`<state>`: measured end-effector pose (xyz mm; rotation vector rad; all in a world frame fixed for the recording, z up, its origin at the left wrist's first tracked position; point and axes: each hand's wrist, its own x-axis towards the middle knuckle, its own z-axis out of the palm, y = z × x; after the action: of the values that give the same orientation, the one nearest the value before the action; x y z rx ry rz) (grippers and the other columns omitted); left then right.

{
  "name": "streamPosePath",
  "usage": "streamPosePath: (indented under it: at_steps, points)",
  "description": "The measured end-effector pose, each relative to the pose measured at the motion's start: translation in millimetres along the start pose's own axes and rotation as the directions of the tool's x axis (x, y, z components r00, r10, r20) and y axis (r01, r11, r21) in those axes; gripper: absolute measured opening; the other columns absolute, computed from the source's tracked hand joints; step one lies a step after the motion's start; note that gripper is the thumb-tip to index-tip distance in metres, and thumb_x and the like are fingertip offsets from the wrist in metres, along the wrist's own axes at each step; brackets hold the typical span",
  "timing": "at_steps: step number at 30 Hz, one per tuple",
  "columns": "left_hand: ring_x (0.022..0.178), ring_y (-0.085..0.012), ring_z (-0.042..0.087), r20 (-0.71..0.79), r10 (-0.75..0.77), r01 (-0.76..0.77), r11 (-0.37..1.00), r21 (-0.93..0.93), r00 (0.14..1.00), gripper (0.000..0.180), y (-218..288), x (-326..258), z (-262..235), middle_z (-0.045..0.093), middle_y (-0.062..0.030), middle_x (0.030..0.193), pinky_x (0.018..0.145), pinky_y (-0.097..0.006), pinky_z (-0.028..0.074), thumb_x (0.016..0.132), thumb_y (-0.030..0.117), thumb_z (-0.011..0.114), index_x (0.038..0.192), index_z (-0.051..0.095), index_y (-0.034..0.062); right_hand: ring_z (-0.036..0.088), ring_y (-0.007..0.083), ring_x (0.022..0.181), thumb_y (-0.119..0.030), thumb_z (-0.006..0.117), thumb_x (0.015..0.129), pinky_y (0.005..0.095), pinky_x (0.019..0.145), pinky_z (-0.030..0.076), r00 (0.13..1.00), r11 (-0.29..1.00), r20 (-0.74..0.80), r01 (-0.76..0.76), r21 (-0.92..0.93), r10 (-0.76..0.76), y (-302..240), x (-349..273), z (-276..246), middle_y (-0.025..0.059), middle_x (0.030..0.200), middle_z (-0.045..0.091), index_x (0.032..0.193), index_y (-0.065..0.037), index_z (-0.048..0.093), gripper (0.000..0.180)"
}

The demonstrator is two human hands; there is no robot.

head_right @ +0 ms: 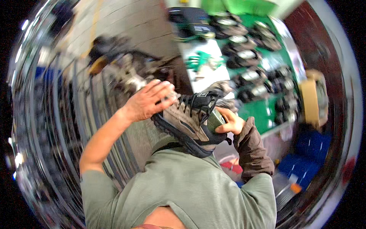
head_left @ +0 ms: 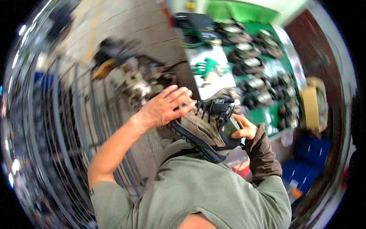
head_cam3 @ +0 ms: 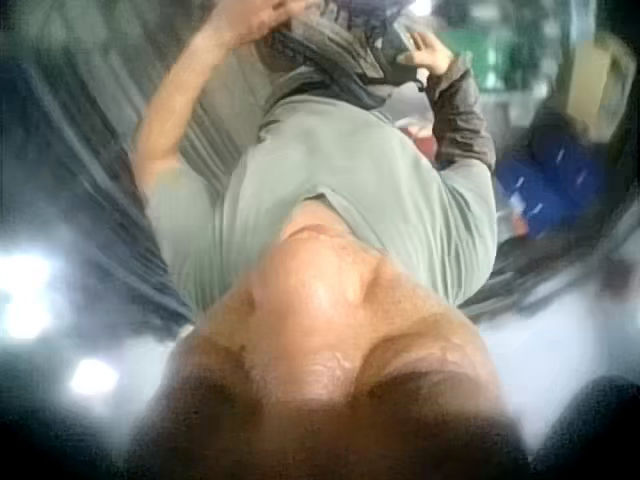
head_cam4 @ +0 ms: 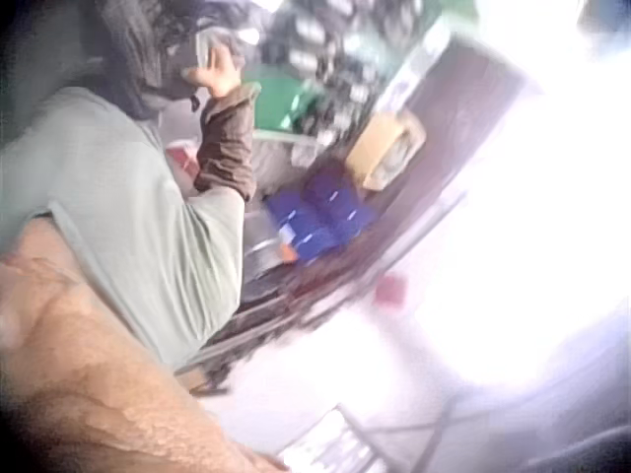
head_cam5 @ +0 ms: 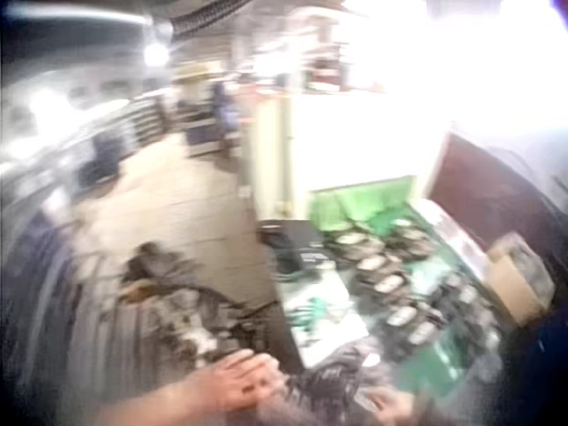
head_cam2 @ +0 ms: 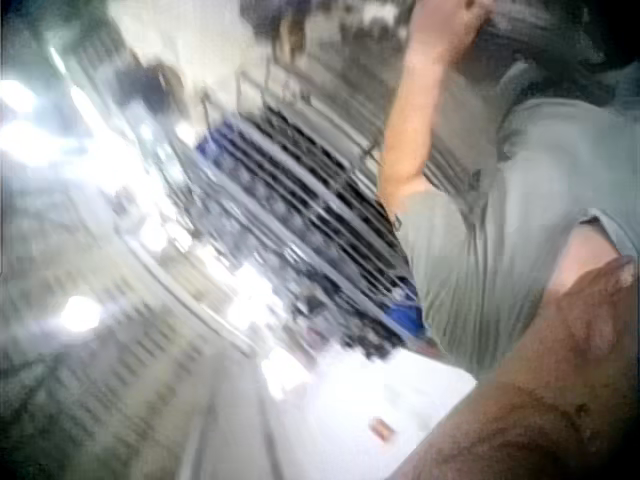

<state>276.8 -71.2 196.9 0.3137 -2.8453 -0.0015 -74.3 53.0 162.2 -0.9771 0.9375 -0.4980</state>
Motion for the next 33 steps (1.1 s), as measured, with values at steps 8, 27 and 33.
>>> streamPosePath:
  at_steps: [8, 27, 33]
  points:
    - [0.120, -0.0363, 0.054, 0.130, -0.809, 0.818, 0.555, -0.151, 0.574, 0.062, 119.8, -244.1, 18.9, 0.056, -0.0168, 0.129, 0.102, -0.044, 0.044, 0.081, 0.022, 0.070, 0.135, 0.045, 0.0035, 0.059, 0.0239, 0.111, -0.036, 0.055, 0.096, 0.0364, 0.099, 0.045, 0.975, 0.984, 0.197, 0.067, 0.167, -0.099, -38.8, 193.4, 127.4, 0.0164, 0.121, 0.063, 0.133, 0.002, 0.051, 0.053]
    - [0.116, -0.0311, 0.060, 0.250, -0.951, 0.343, -0.176, -0.923, 0.184, 0.084, 71.8, -238.6, 39.6, 0.058, -0.0219, 0.128, 0.099, -0.042, 0.048, 0.075, 0.031, 0.085, 0.135, 0.040, -0.0045, 0.063, 0.0362, 0.103, -0.056, 0.060, 0.087, 0.0436, 0.091, 0.049, 0.647, 0.243, -0.119, 0.105, -0.964, -0.753, -155.1, 380.0, 271.1, 0.0196, 0.110, 0.064, 0.115, -0.010, 0.066, 0.054]
    - [0.127, -0.0304, 0.049, 0.396, -0.869, 0.040, -0.403, -0.915, 0.298, 0.107, 29.1, -252.1, 32.4, 0.045, -0.0243, 0.141, 0.106, -0.040, 0.042, 0.074, 0.037, 0.086, 0.145, 0.021, -0.0117, 0.064, 0.0348, 0.100, -0.049, 0.059, 0.090, 0.0416, 0.088, 0.051, 0.736, 0.045, -0.003, 0.037, -0.998, -0.676, -178.5, 446.0, 273.6, 0.0202, 0.102, 0.066, 0.105, -0.003, 0.068, 0.050]
